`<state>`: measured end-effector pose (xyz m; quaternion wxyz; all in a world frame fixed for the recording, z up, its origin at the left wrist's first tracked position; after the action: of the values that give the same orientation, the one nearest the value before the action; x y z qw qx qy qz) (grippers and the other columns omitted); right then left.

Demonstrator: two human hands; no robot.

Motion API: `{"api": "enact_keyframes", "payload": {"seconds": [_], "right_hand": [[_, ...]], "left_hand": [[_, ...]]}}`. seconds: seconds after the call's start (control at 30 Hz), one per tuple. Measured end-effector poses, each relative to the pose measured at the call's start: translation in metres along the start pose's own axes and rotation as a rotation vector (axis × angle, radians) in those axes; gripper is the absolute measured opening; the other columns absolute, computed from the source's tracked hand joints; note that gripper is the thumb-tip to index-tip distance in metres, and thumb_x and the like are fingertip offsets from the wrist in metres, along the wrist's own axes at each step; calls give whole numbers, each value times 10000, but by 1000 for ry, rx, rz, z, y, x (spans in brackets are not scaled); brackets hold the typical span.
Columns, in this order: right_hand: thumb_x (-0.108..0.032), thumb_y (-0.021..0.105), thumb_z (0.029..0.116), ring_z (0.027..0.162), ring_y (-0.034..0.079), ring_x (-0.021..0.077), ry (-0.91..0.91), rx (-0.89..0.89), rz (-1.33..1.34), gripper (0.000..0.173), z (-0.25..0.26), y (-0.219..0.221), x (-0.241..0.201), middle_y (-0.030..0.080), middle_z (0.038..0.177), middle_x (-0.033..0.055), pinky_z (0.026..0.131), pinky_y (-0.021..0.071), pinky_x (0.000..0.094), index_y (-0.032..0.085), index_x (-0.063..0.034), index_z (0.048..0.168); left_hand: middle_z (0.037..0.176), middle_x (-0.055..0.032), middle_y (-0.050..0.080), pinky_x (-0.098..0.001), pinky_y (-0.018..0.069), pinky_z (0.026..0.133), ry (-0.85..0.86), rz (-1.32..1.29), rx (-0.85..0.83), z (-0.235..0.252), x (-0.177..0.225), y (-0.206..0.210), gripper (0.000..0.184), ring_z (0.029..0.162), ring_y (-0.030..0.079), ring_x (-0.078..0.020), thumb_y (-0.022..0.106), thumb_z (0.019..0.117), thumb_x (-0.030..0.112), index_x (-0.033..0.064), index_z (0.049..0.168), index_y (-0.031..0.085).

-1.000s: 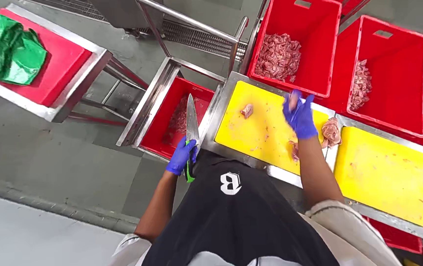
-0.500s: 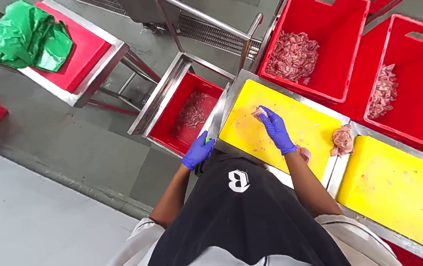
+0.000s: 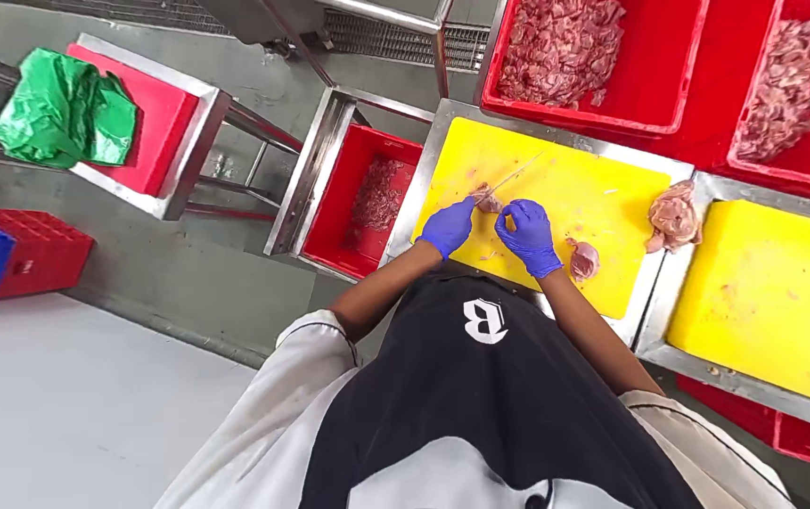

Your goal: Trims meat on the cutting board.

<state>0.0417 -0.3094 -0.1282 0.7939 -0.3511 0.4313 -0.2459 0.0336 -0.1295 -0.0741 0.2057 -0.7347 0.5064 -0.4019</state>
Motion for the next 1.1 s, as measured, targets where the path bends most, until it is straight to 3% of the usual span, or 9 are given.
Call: {"api": "enact_keyframes", "payload": {"seconds": [0.07, 0.23, 0.43, 0.6, 0.77, 0.9, 1.0, 1.1], "right_hand": [[-191, 633, 917, 963, 723, 338, -100, 7, 7, 177, 6, 3, 1, 737, 945, 165, 900, 565, 483, 711, -40, 868], [-230, 655, 954, 1001, 721, 323, -319, -76, 57, 196, 24, 21, 4, 745, 1003, 142, 905, 581, 467, 745, -56, 959], [-154, 654, 951, 959, 725, 316, -383, -84, 82, 151, 27, 30, 10, 741, 953, 144, 865, 596, 421, 733, -35, 902], [-153, 636, 960, 956, 728, 318, -345, -98, 137, 173, 25, 30, 10, 740, 941, 156, 866, 599, 415, 740, -27, 903], [-147, 594, 979, 963, 731, 318, -294, -178, 181, 209, 12, 34, -2, 744, 941, 156, 886, 594, 435, 739, -19, 899], [-179, 637, 911, 932, 718, 316, -125, -136, 230, 181, -2, 18, -9, 727, 910, 166, 846, 586, 431, 712, -24, 853], [-247, 651, 938, 1108, 678, 358, 66, -28, 135, 268, 10, 4, 9, 718, 1107, 196, 973, 550, 471, 739, -16, 1042], [-224, 653, 948, 1127, 679, 350, 26, -20, 89, 225, 26, 9, 19, 725, 1112, 177, 997, 546, 464, 742, -33, 1023]], "left_hand": [[1235, -202, 686, -600, 564, 903, -21, 5, 3, -2, 2, 2, 361, 1115, 694, -395, 377, 1086, 163, 75, 1405, 523], [1220, -220, 686, -599, 558, 918, -8, -15, -22, -2, 0, 1, 360, 1125, 688, -403, 374, 1085, 158, 48, 1401, 509], [1202, -233, 681, -622, 554, 902, -69, 15, -100, -29, -29, 1, 353, 1110, 688, -419, 387, 1077, 164, 49, 1391, 500], [1173, -259, 674, -648, 548, 872, -163, 80, -186, -72, -60, -4, 335, 1090, 682, -453, 413, 1070, 153, 18, 1364, 499], [1210, -256, 668, -634, 548, 914, -75, 59, -184, -13, -13, -8, 373, 1131, 673, -440, 413, 1065, 114, 37, 1426, 467], [1206, -257, 666, -632, 544, 923, -34, 47, -178, 9, 7, -14, 364, 1136, 670, -437, 444, 1052, 107, 26, 1407, 474], [1186, -262, 666, -634, 547, 908, -52, 64, -211, -6, -4, -13, 366, 1120, 673, -440, 425, 1055, 116, 33, 1409, 470], [1158, -260, 672, -633, 550, 891, -78, 77, -255, -27, -19, -7, 361, 1087, 682, -440, 402, 1067, 146, 36, 1405, 469]]}}
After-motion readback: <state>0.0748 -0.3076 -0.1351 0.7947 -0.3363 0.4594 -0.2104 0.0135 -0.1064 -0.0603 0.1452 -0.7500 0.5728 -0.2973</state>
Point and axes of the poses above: each hand's wrist, its own z-axis towards the middle knuckle, its own y-axis out of the palm, x = y × z, the point moved 3 cm from there along z, towards the middle knuckle
